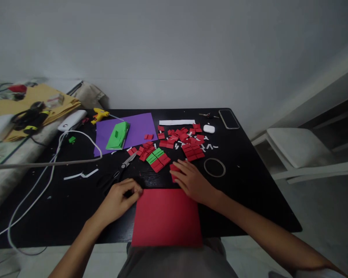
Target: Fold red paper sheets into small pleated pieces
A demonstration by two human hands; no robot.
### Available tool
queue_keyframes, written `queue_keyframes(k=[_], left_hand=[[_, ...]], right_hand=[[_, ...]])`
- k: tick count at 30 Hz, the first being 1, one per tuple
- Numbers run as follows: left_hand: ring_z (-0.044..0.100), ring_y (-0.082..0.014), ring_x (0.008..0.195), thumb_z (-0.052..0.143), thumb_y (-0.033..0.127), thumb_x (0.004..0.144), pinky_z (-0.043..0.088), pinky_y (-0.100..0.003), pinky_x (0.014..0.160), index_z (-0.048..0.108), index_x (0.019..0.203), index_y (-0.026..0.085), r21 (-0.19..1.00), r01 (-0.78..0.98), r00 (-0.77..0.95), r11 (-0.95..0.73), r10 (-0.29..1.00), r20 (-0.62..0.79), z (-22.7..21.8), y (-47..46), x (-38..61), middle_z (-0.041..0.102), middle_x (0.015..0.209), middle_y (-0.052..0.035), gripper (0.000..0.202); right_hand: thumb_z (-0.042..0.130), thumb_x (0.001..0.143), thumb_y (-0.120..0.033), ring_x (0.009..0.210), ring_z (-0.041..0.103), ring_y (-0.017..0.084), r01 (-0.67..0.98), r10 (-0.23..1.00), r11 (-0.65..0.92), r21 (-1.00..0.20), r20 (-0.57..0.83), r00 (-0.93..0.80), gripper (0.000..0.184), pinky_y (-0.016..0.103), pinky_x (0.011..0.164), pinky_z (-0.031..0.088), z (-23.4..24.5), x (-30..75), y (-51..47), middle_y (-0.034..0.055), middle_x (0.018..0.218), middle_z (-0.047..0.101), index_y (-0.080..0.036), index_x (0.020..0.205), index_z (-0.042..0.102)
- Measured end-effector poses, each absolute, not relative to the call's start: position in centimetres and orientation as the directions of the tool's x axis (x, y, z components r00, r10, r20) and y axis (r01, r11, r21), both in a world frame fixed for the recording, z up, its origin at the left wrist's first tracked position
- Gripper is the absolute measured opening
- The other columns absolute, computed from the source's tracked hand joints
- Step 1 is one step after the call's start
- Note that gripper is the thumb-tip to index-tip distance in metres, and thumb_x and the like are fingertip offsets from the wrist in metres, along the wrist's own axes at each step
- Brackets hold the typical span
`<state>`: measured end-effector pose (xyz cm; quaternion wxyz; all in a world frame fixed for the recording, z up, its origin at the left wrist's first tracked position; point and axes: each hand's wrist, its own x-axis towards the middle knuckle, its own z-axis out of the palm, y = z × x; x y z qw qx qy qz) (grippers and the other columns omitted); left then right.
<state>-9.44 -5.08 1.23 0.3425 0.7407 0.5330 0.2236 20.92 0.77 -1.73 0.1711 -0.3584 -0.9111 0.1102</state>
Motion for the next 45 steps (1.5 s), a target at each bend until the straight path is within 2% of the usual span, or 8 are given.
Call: queue_keyframes(k=[4, 7, 11, 15, 19, 30, 35, 45], left_hand=[[0.066, -0.0180, 0.074, 0.053, 0.037, 0.100, 0.049, -0.029, 0.071, 0.063, 0.075, 0.020, 0.680, 0.714, 0.244, -0.165, 0.970, -0.021, 0.9, -3.7, -9.5, 0.070, 0.080, -0.0025, 0.031], [0.069, -0.0227, 0.081, 0.052, 0.041, 0.101, 0.053, -0.035, 0.077, 0.067, 0.083, 0.020, 0.566, 0.806, 0.204, -0.173, 0.979, 0.009, 0.5, -3.3, -9.2, 0.072, 0.085, -0.0053, 0.031], [0.069, -0.0338, 0.107, 0.055, 0.041, 0.102, 0.054, -0.050, 0.096, 0.069, 0.117, 0.015, 0.342, 0.921, 0.109, -0.186, 0.966, 0.234, -0.8, -4.8, -7.1, 0.074, 0.114, -0.0162, 0.033], [0.062, -0.0330, 0.135, 0.053, 0.029, 0.104, 0.052, -0.050, 0.111, 0.058, 0.145, 0.016, 0.257, 0.859, 0.358, -0.442, 0.879, 0.314, -2.4, -7.6, -3.4, 0.064, 0.147, -0.0173, 0.044], [0.053, -0.0331, 0.147, 0.051, 0.028, 0.105, 0.050, -0.052, 0.118, 0.042, 0.160, 0.014, 0.222, 0.817, 0.471, -0.532, 0.838, 0.276, -3.6, -9.0, -1.4, 0.056, 0.158, -0.0164, 0.057], [0.047, -0.0347, 0.152, 0.048, 0.034, 0.105, 0.043, -0.055, 0.123, 0.041, 0.160, 0.011, 0.286, 0.822, 0.458, -0.492, 0.870, 0.180, -3.3, -9.1, -1.3, 0.051, 0.162, -0.0189, 0.060], [0.050, -0.0370, 0.149, 0.050, 0.040, 0.104, 0.045, -0.053, 0.118, 0.050, 0.154, 0.009, 0.264, 0.846, 0.443, -0.464, 0.886, 0.137, -2.5, -8.7, -1.3, 0.054, 0.159, -0.0195, 0.058], [0.055, -0.0365, 0.144, 0.048, 0.047, 0.105, 0.038, -0.053, 0.121, 0.044, 0.158, 0.013, 0.192, 0.895, 0.383, -0.403, 0.914, 0.137, -1.9, -9.2, -5.2, 0.058, 0.156, -0.0196, 0.063]], right_hand=[[0.038, 0.095, 0.004, 0.152, 0.047, 0.030, 0.695, 0.755, 0.654, -0.300, 0.319, -0.573, 0.059, 0.058, 0.124, 0.044, -1.4, 21.7, 0.5, 0.0168, 0.156, 0.058, -0.014, 0.144, 0.065], [0.039, 0.098, 0.000, 0.151, 0.049, 0.029, 0.627, 0.702, 0.712, -0.317, 0.344, -0.623, 0.052, 0.053, 0.124, 0.047, -1.3, 20.8, -1.6, 0.0151, 0.155, 0.060, -0.012, 0.142, 0.065], [0.048, 0.103, -0.014, 0.148, 0.053, 0.031, 0.604, 0.708, 0.701, -0.379, 0.268, -0.653, 0.045, 0.053, 0.121, 0.050, -2.1, 19.3, -4.8, 0.0204, 0.154, 0.060, -0.006, 0.146, 0.060], [0.045, 0.102, -0.012, 0.151, 0.049, 0.033, 0.631, 0.729, 0.679, -0.377, 0.241, -0.641, 0.051, 0.057, 0.120, 0.050, -3.2, 18.7, -6.0, 0.0235, 0.158, 0.054, -0.003, 0.152, 0.051], [0.045, 0.101, -0.012, 0.154, 0.044, 0.034, 0.631, 0.738, 0.668, -0.395, 0.235, -0.633, 0.054, 0.058, 0.121, 0.049, -3.2, 18.8, -6.1, 0.0248, 0.162, 0.048, -0.003, 0.154, 0.048], [0.050, 0.106, -0.023, 0.152, 0.048, 0.031, 0.695, 0.806, 0.579, -0.427, 0.173, -0.566, 0.057, 0.058, 0.123, 0.044, -2.5, 22.2, -6.5, 0.0200, 0.161, 0.052, -0.014, 0.161, 0.041], [0.048, 0.108, -0.028, 0.154, 0.045, 0.031, 0.748, 0.818, 0.562, -0.354, 0.105, -0.565, 0.052, 0.063, 0.128, 0.033, -2.2, 23.5, -6.4, 0.0188, 0.163, 0.050, -0.011, 0.158, 0.044], [0.047, 0.108, -0.028, 0.154, 0.045, 0.030, 0.740, 0.813, 0.570, -0.357, 0.115, -0.570, 0.054, 0.062, 0.127, 0.033, -2.2, 23.6, -6.6, 0.0180, 0.163, 0.050, -0.013, 0.160, 0.042]])
